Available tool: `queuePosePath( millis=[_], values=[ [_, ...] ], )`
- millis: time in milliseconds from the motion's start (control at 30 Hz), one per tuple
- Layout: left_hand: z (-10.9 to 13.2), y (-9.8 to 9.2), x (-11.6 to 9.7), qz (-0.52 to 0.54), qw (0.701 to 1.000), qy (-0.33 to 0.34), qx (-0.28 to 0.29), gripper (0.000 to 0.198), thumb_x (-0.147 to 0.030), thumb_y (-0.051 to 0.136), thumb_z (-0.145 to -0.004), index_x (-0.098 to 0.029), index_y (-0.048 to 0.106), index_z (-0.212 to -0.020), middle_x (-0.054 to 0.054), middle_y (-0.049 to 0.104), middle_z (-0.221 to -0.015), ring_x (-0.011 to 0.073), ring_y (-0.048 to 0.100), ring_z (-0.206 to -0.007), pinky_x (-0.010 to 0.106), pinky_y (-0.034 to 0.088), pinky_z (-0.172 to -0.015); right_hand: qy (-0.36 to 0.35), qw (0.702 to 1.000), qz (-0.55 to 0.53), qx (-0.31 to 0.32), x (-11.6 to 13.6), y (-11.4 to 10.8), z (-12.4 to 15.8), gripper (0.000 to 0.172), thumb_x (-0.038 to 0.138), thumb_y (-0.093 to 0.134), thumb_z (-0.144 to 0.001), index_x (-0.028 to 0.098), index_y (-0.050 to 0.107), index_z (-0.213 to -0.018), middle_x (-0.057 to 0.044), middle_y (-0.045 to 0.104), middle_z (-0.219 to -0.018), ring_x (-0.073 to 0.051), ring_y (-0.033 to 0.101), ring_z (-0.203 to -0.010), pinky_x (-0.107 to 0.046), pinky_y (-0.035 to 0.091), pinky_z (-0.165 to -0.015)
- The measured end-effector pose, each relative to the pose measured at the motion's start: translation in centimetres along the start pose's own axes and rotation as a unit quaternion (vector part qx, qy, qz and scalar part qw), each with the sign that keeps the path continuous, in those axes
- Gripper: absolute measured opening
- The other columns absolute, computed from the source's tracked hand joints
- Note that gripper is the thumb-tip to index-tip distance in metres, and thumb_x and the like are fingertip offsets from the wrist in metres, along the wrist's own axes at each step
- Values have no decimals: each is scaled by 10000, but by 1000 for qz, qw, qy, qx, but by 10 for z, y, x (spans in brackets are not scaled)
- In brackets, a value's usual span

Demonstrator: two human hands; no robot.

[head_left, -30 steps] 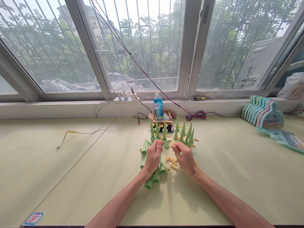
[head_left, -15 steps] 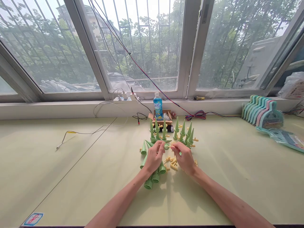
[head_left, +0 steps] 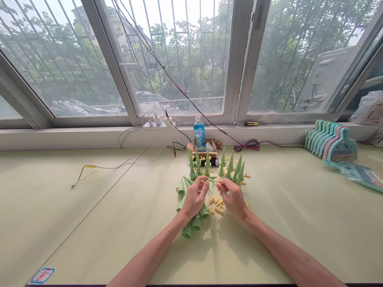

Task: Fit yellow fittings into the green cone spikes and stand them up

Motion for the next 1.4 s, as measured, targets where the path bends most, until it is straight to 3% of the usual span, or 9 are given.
queuePosePath(
  millis=[333, 800, 1033, 1267, 1400],
  values=[
    [0, 1, 2, 3, 1000, 23, 20, 310, -448, 466, -957, -222, 502, -1167, 25, 538, -905, 104, 541, -631, 195, 445, -494, 6, 1000, 8, -3, -5, 1, 1, 283, 313, 423, -1000, 196, 522, -762, 9, 543, -667, -128, 457, -572, -240, 381, -578],
    [2, 4, 5, -70, 994, 87, 17, 327, -369, 468, -972, -266, 401, -1274, 87, 539, -1184, 102, 584, -713, 230, 531, -567, 7, 1000, 11, -3, -6, 0, 1, 304, 297, 404, -1000, 195, 476, -723, 33, 463, -611, -112, 385, -532, -239, 323, -535],
    [2, 3, 5, -87, 989, 116, -4, 321, -316, 484, -966, -256, 417, -1275, 80, 576, -1136, 106, 569, -716, 221, 519, -576, 1, 1000, 10, -7, -5, 0, 1, 316, 300, 402, -1007, 196, 456, -713, 35, 448, -614, -110, 373, -542, -238, 315, -536],
    [1, 3, 5, -70, 993, 97, -22, 303, -384, 472, -968, -234, 439, -1230, 77, 558, -1101, 100, 555, -682, 207, 475, -541, -4, 1000, 3, -22, 0, 0, 2, 296, 324, 421, -1006, 192, 521, -762, 14, 523, -663, -120, 437, -576, -241, 364, -567],
    [2, 3, 4, -2, 997, 72, -27, 302, -423, 370, -1002, -217, 451, -1208, 21, 551, -898, 79, 468, -572, 199, 406, -509, 1, 999, -9, -35, -1, 0, 2, 263, 326, 434, -1004, 194, 547, -806, 9, 550, -690, -124, 472, -589, -240, 394, -579]
  ],
)
Point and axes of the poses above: each hand's wrist, its own z-axis away from the middle knuckle, its own y-axis out of the palm, x = y × z, the point moved 4 cm from there along -z, towards the middle knuckle
